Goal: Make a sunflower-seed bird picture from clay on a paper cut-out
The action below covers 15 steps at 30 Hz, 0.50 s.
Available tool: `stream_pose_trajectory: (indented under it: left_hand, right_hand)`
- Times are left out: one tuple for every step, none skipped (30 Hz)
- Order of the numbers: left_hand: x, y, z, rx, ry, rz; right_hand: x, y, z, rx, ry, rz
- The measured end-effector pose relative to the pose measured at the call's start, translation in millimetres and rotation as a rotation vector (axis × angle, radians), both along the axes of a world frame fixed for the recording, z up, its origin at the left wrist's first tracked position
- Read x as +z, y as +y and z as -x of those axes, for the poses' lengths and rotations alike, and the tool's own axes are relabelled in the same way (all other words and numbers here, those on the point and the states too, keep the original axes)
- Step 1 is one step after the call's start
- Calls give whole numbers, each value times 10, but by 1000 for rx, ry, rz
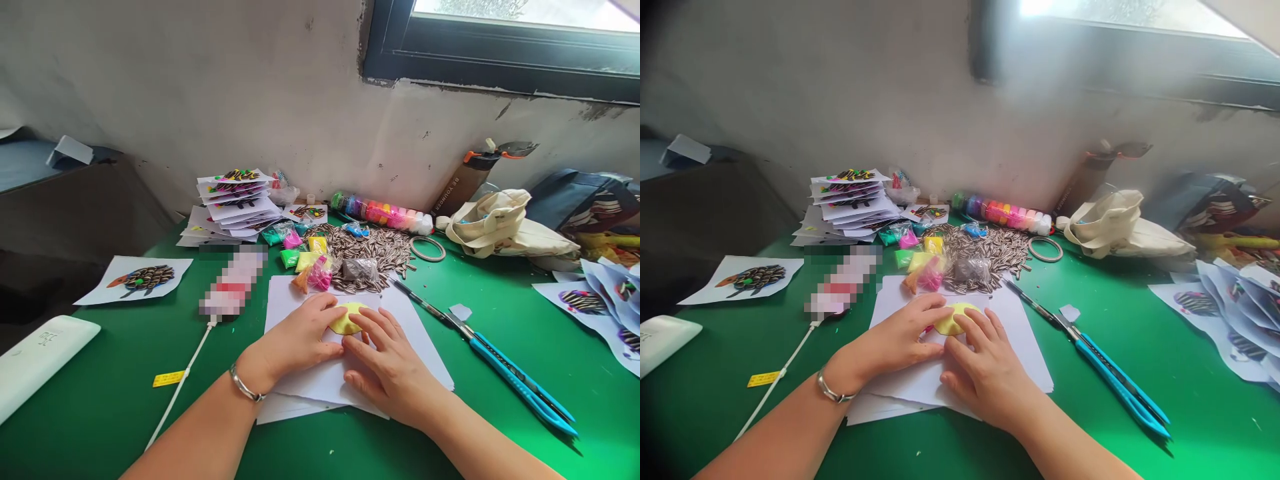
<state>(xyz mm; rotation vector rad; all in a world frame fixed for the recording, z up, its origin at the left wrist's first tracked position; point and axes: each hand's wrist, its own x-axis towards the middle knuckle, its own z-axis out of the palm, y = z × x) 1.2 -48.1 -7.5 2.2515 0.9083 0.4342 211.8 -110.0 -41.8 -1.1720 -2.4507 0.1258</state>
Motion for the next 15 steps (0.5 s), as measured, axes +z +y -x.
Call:
stream_pose_trajectory:
  left_hand:
    - [5,-3,-1,2,0,8]
    - [10,-6,-1,4,1,16]
    - [14,-9,-1,5,1,23]
    - [18,-12,-1,7,1,30]
    - [20,-15,0,9,0,32]
    - [21,-17,1,12,-3,32]
    - [21,-18,3,15,-6,30]
    - [20,-19,5,15,-9,29]
    - [20,-20,8,16,-11,28]
    - [19,-19,10,15,-12,29]
    - [18,-18,11,12,-13,31]
    - [17,-17,13,8,-13,32]
    - [16,-15,14,6,-14,32]
    - [14,-14,15,5,-14,29]
    - [12,-13,15,3,-14,25]
  right_hand:
    - [-5,-1,1,6,-3,-10]
    - [-9,-3,2,11,-7,-22]
    - [-14,-4,3,15,-9,-34]
    - [-17,-6,5,18,-10,-45]
    - [-20,-7,6,19,-9,-54]
    - [-21,-8,8,18,-7,-61]
    - [-21,-8,9,18,-7,-66]
    - [-20,-8,9,17,-9,-67]
    - [-18,-8,9,17,-11,-67]
    - [-16,-8,9,16,-16,-65]
    - [-14,-8,9,15,-21,-62]
    - [-12,-8,9,13,-26,-58]
    - [-11,-9,9,12,-30,-55]
    - [-10,-10,9,11,-32,-54]
    - [-11,-11,9,10,-32,-53]
